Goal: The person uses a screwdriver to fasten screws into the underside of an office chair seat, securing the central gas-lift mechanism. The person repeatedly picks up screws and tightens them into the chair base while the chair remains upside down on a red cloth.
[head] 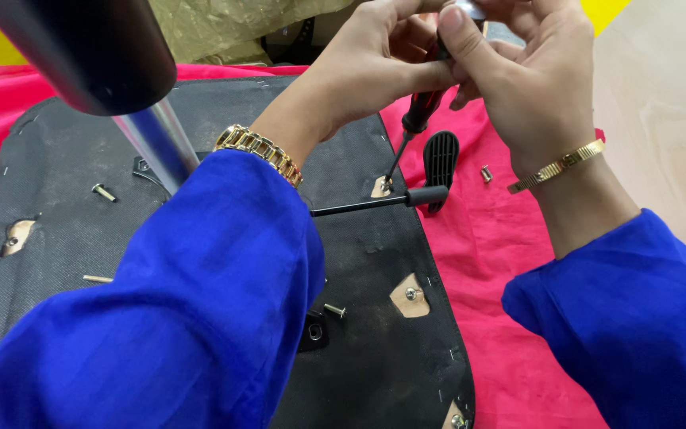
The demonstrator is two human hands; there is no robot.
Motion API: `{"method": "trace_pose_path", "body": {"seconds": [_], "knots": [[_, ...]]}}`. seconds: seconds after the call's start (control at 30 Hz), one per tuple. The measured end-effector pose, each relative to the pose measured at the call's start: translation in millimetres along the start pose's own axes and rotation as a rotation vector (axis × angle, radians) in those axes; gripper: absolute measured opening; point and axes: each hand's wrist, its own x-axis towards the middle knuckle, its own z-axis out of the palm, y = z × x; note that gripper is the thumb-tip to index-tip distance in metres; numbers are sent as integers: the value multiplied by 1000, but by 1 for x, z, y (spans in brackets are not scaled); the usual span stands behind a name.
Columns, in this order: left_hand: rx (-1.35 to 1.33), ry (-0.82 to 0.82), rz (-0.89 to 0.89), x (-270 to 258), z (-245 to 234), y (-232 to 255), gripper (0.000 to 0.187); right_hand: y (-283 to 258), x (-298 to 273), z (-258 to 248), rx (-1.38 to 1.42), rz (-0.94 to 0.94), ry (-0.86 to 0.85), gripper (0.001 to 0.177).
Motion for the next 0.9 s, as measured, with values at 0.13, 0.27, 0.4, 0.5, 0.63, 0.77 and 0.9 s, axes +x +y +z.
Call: {"method": "trace_pose_path", "body": {"seconds": [0.13,0.27,0.4,0.5,0.63,0.77,0.9], "knots": [[-70,23,-62,-5,-2,6,55,-6,-7,1,405,226,-41,33],[-118,-52,-139,-10,-3,19,57,-12,-5,-4,311,221,-34,30],[49,-53,-214,-12,-1,21,46,-16,-1,-1,73,136,-43,24],[16,-65,-152,-11,-4,16,42,-14,0,2,62,118,-54,21],[-140,-85,-131,-14,-8,17,42,-16,1,6,103,70,-106,19],[-110,-68,-230,-16,-9,20,39,-16,-1,1,117,110,-154,21],[2,-81,-245,-16,-3,20,31,-16,-3,-1,-13,103,-62,18]]}}
